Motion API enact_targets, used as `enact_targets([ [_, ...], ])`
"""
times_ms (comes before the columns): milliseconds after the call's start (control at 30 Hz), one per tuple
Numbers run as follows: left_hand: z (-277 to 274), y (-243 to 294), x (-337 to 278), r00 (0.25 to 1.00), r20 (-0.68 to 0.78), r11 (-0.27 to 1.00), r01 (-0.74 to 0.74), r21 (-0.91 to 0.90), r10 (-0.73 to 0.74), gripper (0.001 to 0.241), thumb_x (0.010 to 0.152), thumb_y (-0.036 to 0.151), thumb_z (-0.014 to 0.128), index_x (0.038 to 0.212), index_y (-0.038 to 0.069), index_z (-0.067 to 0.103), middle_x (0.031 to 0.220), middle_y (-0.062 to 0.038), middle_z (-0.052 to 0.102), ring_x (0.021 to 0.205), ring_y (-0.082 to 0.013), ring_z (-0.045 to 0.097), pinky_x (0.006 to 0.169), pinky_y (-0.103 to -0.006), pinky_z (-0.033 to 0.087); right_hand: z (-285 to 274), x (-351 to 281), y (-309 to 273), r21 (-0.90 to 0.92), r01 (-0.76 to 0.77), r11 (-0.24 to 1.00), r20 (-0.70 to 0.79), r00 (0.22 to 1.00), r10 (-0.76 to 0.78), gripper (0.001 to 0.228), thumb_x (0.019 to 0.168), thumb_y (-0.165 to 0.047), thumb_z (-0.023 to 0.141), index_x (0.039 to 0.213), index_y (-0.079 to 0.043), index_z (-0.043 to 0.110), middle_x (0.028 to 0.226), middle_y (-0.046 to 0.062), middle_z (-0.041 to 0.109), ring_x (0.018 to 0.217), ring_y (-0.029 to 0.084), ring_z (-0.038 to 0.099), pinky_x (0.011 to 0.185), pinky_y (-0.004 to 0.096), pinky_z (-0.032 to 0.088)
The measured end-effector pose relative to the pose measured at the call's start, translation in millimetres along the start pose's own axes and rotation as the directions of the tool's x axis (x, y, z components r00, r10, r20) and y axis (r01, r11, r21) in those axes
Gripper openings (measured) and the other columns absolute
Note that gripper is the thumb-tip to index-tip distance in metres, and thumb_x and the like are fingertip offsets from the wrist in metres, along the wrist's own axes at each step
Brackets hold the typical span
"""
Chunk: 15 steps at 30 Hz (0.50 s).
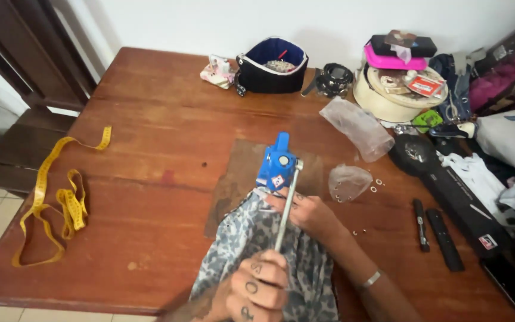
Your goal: Attaching metal eyelets to the edge of a leopard-print garment using a manual hand press machine.
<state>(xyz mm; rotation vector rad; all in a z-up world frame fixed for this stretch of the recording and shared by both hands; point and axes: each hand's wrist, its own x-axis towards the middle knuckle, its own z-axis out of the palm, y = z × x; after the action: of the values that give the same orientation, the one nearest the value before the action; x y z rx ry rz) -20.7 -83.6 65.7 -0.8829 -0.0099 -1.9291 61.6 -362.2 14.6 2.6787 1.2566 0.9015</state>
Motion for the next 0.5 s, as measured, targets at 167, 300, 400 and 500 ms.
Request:
enact_targets([
  [167,22.0,-12.9,18.9,0.991,0.123,0.998,0.059,-0.029,-0.055,0.055,0.12,0.03,0.067,0.067,0.019,0.064,0.066,-0.004,0.065,0.063,-0.0256,0.052,0.052,-0.0323,0.042,8.6,1.5,-1.3,-0.014,-0.043,0.999,-0.068,0.997,0.042,0.041,0.124,-0.03,0.079,0.164,-0.023,0.078,0.15,0.006,0.082,0.129,0.018,0.086,0.075,0.034,0.071],
  [300,-9.8,-20.4,12.3,0.996,0.084,0.971,0.024,-0.239,-0.005,0.052,0.111,0.028,0.069,0.062,0.012,0.064,0.069,-0.013,0.053,0.059,-0.0284,0.043,0.049,-0.0376,0.031,1.2,0.0,-11.1,0.056,-0.004,0.998,-0.08,0.997,0.009,0.038,0.127,-0.024,0.074,0.164,-0.017,0.078,0.159,-0.005,0.083,0.142,0.019,0.081,0.083,0.033,0.074],
  [400,-21.0,-13.9,12.0,0.911,0.403,0.942,0.051,-0.333,0.093,0.043,0.12,0.024,0.06,0.08,0.009,0.068,0.077,-0.015,0.067,0.069,-0.0288,0.052,0.06,-0.039,0.049,-9.7,18.2,-8.8,0.006,0.0,1.0,-0.226,0.974,0.002,0.031,0.123,-0.024,0.083,0.152,-0.012,0.085,0.142,-0.005,0.089,0.131,0.019,0.088,0.069,0.035,0.072],
  [500,-43.9,18.0,-32.7,0.993,0.112,0.999,-0.036,0.021,0.034,0.046,0.121,0.038,0.056,0.081,0.022,0.072,0.069,0.0,0.061,0.064,-0.0268,0.049,0.108,-0.0628,0.044,-11.9,11.9,-12.3,0.002,0.036,0.999,-0.195,0.98,-0.035,0.024,0.129,-0.017,0.069,0.143,-0.008,0.086,0.157,-0.011,0.086,0.147,0.021,0.08,0.07,0.032,0.069],
])
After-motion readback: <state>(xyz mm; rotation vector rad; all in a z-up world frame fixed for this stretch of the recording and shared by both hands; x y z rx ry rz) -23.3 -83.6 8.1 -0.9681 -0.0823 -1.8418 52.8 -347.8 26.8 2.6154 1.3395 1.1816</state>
